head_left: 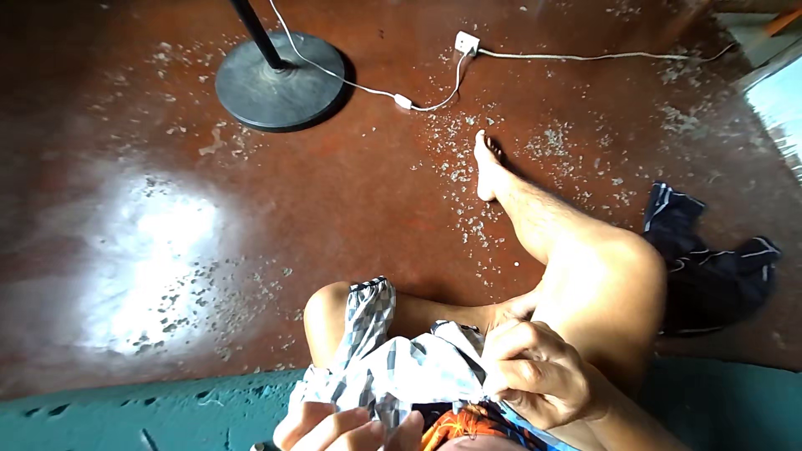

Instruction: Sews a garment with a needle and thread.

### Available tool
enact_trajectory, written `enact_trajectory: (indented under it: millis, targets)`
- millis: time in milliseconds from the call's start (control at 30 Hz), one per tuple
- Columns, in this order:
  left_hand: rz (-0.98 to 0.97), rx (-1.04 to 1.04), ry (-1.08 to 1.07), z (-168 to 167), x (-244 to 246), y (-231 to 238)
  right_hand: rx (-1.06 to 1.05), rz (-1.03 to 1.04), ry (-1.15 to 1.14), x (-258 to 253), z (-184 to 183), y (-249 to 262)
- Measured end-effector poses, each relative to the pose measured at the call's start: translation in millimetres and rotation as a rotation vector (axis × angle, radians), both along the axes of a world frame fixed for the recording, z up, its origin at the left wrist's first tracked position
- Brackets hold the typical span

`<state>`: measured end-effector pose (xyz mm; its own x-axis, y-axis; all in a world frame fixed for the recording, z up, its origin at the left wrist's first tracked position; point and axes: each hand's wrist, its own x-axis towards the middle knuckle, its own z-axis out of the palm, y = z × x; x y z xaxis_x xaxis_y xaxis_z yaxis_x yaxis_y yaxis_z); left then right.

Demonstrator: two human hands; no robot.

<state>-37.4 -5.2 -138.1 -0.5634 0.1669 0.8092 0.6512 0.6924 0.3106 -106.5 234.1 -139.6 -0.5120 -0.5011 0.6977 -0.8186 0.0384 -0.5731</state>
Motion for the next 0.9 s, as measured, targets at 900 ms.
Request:
enact_trajectory:
  millis: [900]
  targets:
    - [-0.102, 0.264, -0.612, -5.4, 12.3, 42.8, -0.046, -0.048, -0.167, -3.1, -4.5, -3.3]
